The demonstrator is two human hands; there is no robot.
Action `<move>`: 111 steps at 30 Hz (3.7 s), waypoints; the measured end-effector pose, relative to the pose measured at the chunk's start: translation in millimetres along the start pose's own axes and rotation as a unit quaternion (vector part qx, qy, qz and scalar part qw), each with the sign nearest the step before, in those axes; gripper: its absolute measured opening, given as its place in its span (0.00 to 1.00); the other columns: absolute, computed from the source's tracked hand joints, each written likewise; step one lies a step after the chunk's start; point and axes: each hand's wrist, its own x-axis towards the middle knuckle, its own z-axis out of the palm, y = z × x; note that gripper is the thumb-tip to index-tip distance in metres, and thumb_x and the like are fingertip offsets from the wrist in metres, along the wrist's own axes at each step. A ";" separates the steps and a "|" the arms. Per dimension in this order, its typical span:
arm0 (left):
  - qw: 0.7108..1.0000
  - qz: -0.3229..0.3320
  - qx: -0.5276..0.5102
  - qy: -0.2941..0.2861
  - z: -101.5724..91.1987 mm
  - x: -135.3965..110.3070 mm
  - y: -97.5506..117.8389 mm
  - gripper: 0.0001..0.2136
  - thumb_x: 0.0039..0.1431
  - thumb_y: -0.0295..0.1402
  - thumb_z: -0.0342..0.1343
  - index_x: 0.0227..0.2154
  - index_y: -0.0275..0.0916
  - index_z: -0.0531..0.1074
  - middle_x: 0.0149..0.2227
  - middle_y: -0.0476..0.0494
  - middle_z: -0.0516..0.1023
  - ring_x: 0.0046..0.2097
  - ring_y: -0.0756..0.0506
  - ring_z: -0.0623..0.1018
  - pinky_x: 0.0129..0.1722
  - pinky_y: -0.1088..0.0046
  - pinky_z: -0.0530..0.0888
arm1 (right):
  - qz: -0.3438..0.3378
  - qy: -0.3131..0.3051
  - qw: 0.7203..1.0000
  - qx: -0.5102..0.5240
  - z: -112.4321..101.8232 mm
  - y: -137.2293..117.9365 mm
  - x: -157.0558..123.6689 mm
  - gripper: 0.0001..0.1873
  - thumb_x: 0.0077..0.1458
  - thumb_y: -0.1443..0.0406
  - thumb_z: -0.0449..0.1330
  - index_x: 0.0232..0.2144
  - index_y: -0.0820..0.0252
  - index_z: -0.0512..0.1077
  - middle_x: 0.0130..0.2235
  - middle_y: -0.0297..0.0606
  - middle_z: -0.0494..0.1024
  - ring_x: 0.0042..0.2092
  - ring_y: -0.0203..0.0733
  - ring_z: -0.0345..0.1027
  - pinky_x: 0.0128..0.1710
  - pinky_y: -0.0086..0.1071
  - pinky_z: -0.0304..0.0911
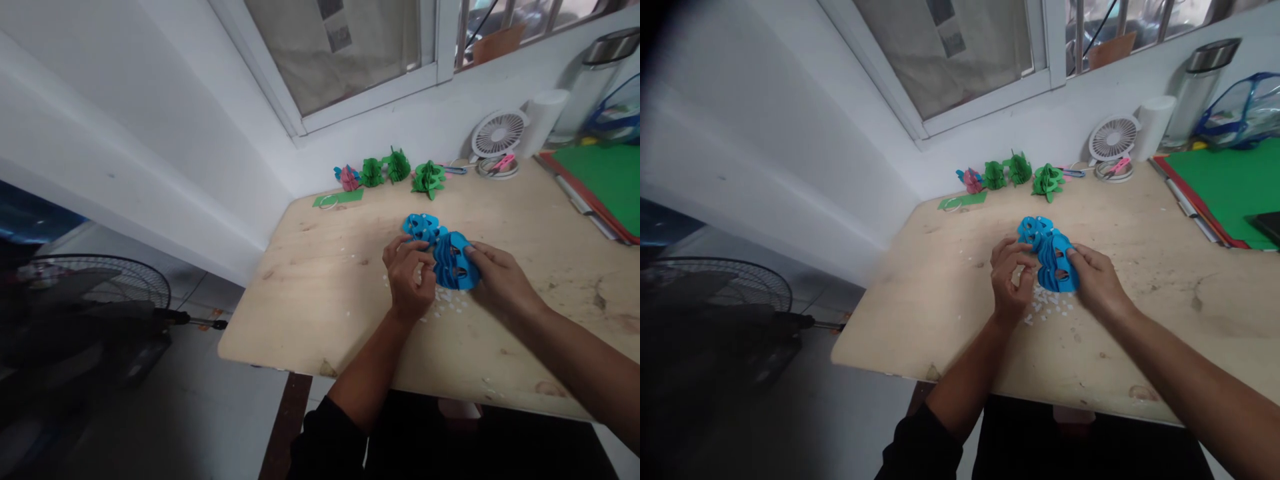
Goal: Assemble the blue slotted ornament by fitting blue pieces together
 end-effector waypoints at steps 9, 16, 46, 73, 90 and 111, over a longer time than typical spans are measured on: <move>0.999 0.050 0.015 -0.002 4.0 0.0 4.2 0.01 0.55 0.27 0.59 0.31 0.40 0.74 0.38 0.43 0.81 0.53 0.41 0.75 0.57 0.56 0.70 | -0.030 0.032 0.996 -0.078 -1.7 -5.7 -0.8 0.13 0.56 0.57 0.58 0.29 0.59 0.77 0.26 0.38 0.78 0.30 0.46 0.71 0.29 0.36 0.68; 0.998 0.034 0.041 -0.040 10.0 -3.5 1.6 0.04 0.52 0.24 0.61 0.28 0.40 0.76 0.37 0.44 0.80 0.51 0.42 0.75 0.55 0.57 0.70 | -0.355 0.082 0.859 -0.360 -4.1 -11.1 -14.6 0.20 0.64 0.63 0.49 0.50 0.64 0.74 0.40 0.49 0.82 0.41 0.51 0.77 0.44 0.43 0.68; 0.998 0.061 -0.013 0.011 13.8 1.1 13.6 0.04 0.60 0.26 0.56 0.31 0.41 0.73 0.32 0.47 0.81 0.44 0.44 0.78 0.52 0.61 0.71 | -0.291 0.175 0.895 -0.290 -7.5 -11.8 -16.5 0.21 0.63 0.59 0.53 0.49 0.64 0.78 0.39 0.48 0.83 0.40 0.53 0.77 0.40 0.41 0.68; 0.998 0.057 0.005 0.005 10.8 1.8 15.5 0.04 0.59 0.31 0.59 0.30 0.42 0.79 0.34 0.47 0.81 0.48 0.43 0.76 0.55 0.59 0.68 | -0.290 0.189 0.900 -0.264 -5.8 -9.3 -14.8 0.20 0.61 0.56 0.55 0.44 0.62 0.81 0.31 0.39 0.80 0.31 0.45 0.73 0.32 0.36 0.65; 0.999 0.033 0.012 -0.028 7.4 1.8 18.9 0.04 0.57 0.30 0.58 0.31 0.42 0.78 0.35 0.46 0.82 0.50 0.41 0.76 0.56 0.56 0.67 | -0.273 0.175 0.908 -0.265 -3.7 -14.1 -17.3 0.20 0.60 0.56 0.54 0.41 0.61 0.81 0.28 0.36 0.77 0.30 0.44 0.70 0.31 0.36 0.64; 0.998 0.045 -0.019 0.049 6.6 2.4 18.9 0.04 0.56 0.28 0.55 0.28 0.41 0.73 0.35 0.45 0.80 0.48 0.43 0.76 0.54 0.58 0.70 | -0.278 0.192 0.904 -0.261 -4.4 -14.3 -13.1 0.20 0.61 0.56 0.53 0.42 0.61 0.80 0.29 0.37 0.77 0.31 0.46 0.71 0.33 0.39 0.65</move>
